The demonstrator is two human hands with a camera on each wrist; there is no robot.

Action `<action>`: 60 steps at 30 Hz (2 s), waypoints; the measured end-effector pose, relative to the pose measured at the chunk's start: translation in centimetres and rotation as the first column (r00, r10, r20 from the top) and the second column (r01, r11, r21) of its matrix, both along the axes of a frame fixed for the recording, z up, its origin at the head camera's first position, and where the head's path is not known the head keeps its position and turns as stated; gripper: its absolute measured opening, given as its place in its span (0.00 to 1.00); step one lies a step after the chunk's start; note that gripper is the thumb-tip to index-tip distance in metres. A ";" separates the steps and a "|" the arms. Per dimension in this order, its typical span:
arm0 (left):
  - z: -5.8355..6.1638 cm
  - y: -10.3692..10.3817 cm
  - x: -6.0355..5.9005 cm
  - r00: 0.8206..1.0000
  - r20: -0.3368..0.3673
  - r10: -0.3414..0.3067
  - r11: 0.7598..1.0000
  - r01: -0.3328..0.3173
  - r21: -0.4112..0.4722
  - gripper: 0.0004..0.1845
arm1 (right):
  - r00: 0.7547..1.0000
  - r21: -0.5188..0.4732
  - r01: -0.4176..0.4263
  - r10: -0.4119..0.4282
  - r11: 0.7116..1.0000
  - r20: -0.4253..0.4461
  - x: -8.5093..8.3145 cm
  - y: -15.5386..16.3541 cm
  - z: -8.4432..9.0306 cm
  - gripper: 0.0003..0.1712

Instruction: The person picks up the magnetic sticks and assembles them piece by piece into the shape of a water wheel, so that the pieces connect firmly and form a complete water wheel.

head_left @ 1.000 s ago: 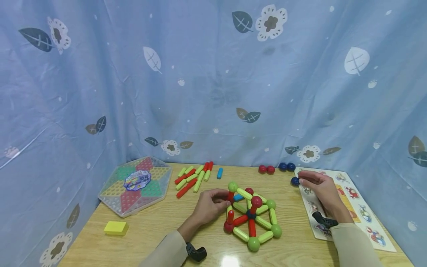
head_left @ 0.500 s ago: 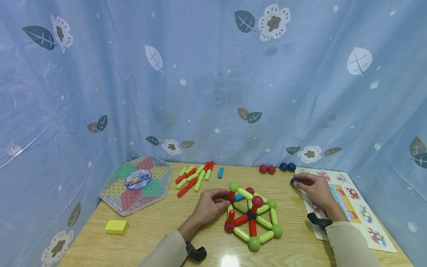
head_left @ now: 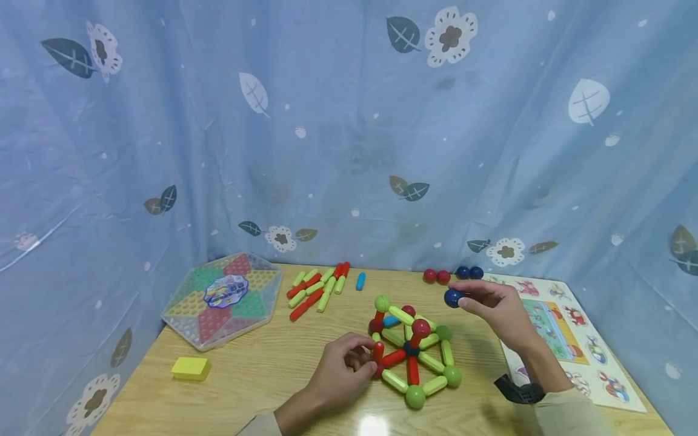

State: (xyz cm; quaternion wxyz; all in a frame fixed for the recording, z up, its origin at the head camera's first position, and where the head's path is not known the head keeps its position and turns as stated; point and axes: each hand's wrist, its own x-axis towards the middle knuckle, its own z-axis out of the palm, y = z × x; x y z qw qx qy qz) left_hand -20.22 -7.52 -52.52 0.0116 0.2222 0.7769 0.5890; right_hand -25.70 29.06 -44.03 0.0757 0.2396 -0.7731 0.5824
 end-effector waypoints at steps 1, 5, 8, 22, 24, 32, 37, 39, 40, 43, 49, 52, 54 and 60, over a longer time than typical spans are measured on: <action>-0.1 0.2 0.1 1.000 -0.023 -0.014 1.000 0.013 -0.013 0.13 | 0.999 -0.008 -0.042 0.042 0.999 -0.005 0.2 -0.9 0.3 0.17; -0.6 0.5 0.0 0.995 -0.101 -0.018 0.999 0.014 -0.042 0.12 | 0.977 -0.008 -0.211 0.211 0.977 -0.022 0.9 -4.4 1.0 0.17; -0.8 0.5 0.1 0.994 -0.108 -0.011 1.000 0.008 -0.028 0.11 | 0.950 0.034 -0.307 0.309 0.951 -0.044 1.2 -6.7 1.3 0.18; -0.8 0.3 0.0 0.986 -0.164 -0.039 0.998 0.032 -0.047 0.10 | 0.915 0.485 -0.260 0.373 0.835 -0.151 2.6 -12.0 2.2 0.14; -0.8 0.3 0.0 0.986 -0.164 -0.042 0.998 0.035 -0.043 0.10 | 0.906 0.514 -0.256 0.389 0.819 -0.167 2.7 -12.2 2.2 0.14; -0.9 0.3 0.2 0.986 -0.161 -0.039 0.999 0.037 -0.017 0.10 | 0.905 0.526 -0.233 0.381 0.818 -0.191 3.0 -12.1 2.2 0.15; -1.0 0.4 0.2 0.989 -0.141 -0.036 0.999 0.037 0.000 0.11 | 0.932 0.344 -0.168 0.262 0.924 -0.249 2.9 -9.7 1.5 0.16; -1.0 0.5 0.2 0.991 -0.126 -0.037 0.999 0.038 0.008 0.12 | 0.951 0.235 -0.148 0.204 0.961 -0.234 2.5 -8.0 0.7 0.16; -1.0 0.5 0.2 0.992 -0.120 -0.037 0.999 0.038 0.011 0.12 | 0.961 0.185 -0.134 0.173 0.974 -0.216 2.3 -7.1 0.2 0.16; -0.9 0.5 0.2 0.995 -0.097 -0.036 0.999 0.039 0.027 0.12 | 0.991 0.054 -0.065 0.070 0.996 -0.111 1.4 -4.4 -1.9 0.13; -1.0 0.4 0.1 0.997 -0.073 -0.033 0.999 0.036 0.039 0.12 | 0.995 0.017 0.079 -0.080 0.997 0.055 -0.3 -1.3 -6.5 0.13; -1.0 0.3 0.0 0.997 -0.065 -0.047 0.998 0.050 0.041 0.14 | 0.993 0.030 0.080 -0.082 0.996 0.085 -0.6 -1.1 -7.9 0.14; -0.9 0.1 -0.1 0.996 -0.056 -0.062 0.997 0.064 0.036 0.14 | 0.994 0.033 0.069 -0.071 0.997 0.086 -0.7 -1.1 -8.3 0.14; -0.5 -1.5 -0.8 0.994 0.007 -0.111 0.994 0.110 0.019 0.17 | 0.997 0.063 0.042 -0.046 0.997 0.054 -0.7 -1.2 -8.6 0.13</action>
